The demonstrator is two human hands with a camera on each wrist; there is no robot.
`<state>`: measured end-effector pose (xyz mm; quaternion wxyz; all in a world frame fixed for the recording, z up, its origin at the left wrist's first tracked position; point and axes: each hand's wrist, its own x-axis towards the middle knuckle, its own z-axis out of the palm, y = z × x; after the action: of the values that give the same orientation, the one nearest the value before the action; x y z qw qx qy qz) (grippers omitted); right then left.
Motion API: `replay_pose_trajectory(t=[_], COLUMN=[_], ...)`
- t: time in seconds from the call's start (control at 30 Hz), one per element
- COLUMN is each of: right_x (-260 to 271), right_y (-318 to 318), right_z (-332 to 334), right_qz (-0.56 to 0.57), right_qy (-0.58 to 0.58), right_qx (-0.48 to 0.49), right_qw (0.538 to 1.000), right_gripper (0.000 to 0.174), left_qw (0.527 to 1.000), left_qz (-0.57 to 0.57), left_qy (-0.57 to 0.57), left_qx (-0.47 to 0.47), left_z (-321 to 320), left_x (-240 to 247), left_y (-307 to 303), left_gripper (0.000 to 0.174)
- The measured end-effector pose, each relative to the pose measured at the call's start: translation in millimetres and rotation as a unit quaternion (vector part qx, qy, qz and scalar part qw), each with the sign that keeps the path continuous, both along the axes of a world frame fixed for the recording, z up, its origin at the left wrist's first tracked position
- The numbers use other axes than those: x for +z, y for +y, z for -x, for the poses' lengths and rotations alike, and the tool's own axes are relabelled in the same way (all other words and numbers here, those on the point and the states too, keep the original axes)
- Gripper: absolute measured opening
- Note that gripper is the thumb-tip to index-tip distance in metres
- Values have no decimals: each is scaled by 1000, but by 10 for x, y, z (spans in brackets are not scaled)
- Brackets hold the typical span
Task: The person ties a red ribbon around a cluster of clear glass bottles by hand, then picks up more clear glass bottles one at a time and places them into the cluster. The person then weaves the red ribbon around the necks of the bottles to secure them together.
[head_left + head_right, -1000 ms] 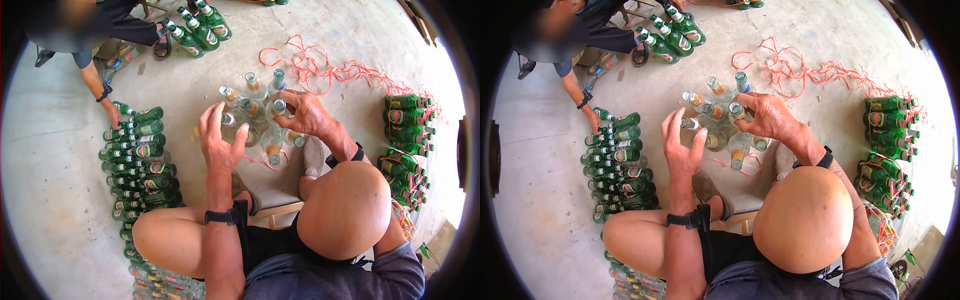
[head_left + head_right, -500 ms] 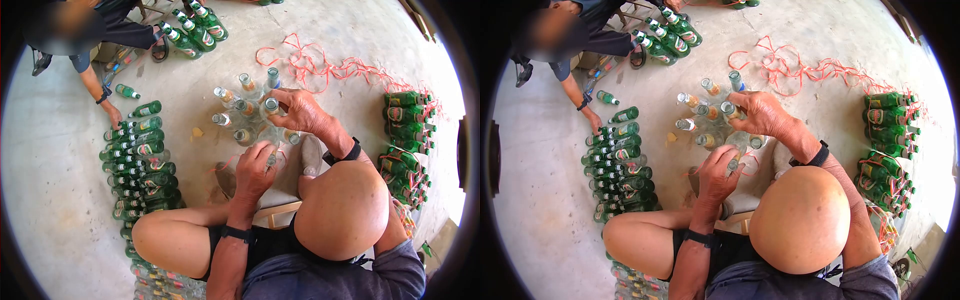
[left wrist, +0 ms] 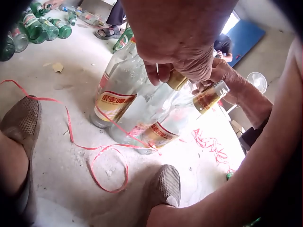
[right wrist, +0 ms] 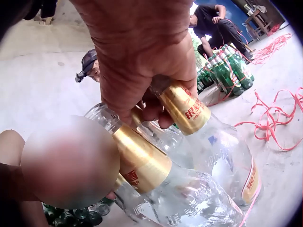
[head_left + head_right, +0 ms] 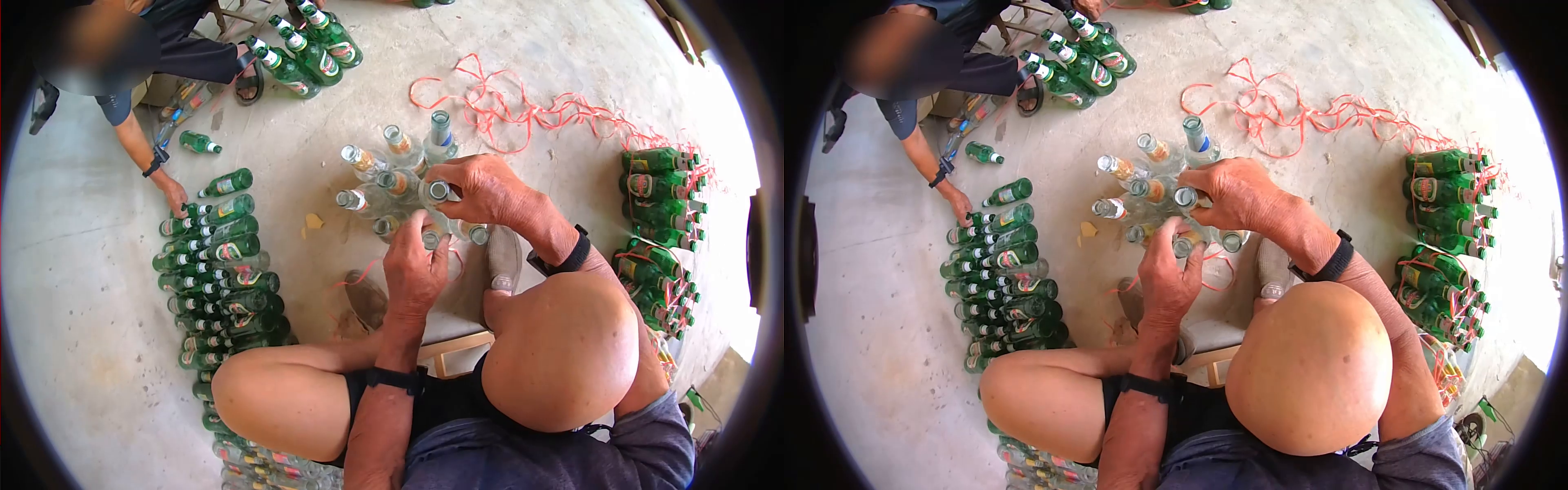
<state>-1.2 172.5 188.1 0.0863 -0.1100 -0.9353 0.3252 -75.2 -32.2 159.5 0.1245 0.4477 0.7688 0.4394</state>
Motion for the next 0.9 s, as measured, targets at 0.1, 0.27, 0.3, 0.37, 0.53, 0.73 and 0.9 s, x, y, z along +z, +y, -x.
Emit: replay_pose_trajectory(t=[0.1, 0.27, 0.3, 0.37, 0.53, 0.73, 0.9], right_x=[-33, -11, 15, 15, 106, 218, 100], right_y=[39, 33, 29, 11, -4, -52, 10], right_z=[10, 60, 83, 113, 127, 56, 92], right_qz=[-21, -49, -59, -71, -33, 22, -13], right_qy=[-21, -65, -93, -98, -64, -30, -36], right_qx=[16, 3, 3, 0, 3, 12, 19], right_qw=[999, 997, 994, 993, 997, 999, 999], right_gripper=[33, 29, 30, 32, 33, 28, 23], left_qw=[1000, 999, 999, 1000, 999, 999, 997], left_qz=[13, 19, 18, 14, 33, 41, 67], left_qy=[13, 33, 31, 24, -3, 13, 15], left_qx=[-1, -8, -6, 0, 8, 22, 20], left_z=[5, 12, 10, 25, 24, -3, 13], left_x=[22, 24, 23, 27, 64, 68, 23], left_y=[34, 47, 43, 45, 85, 107, 118], left_gripper=[60, 66, 67, 70, 77, 73, 71])
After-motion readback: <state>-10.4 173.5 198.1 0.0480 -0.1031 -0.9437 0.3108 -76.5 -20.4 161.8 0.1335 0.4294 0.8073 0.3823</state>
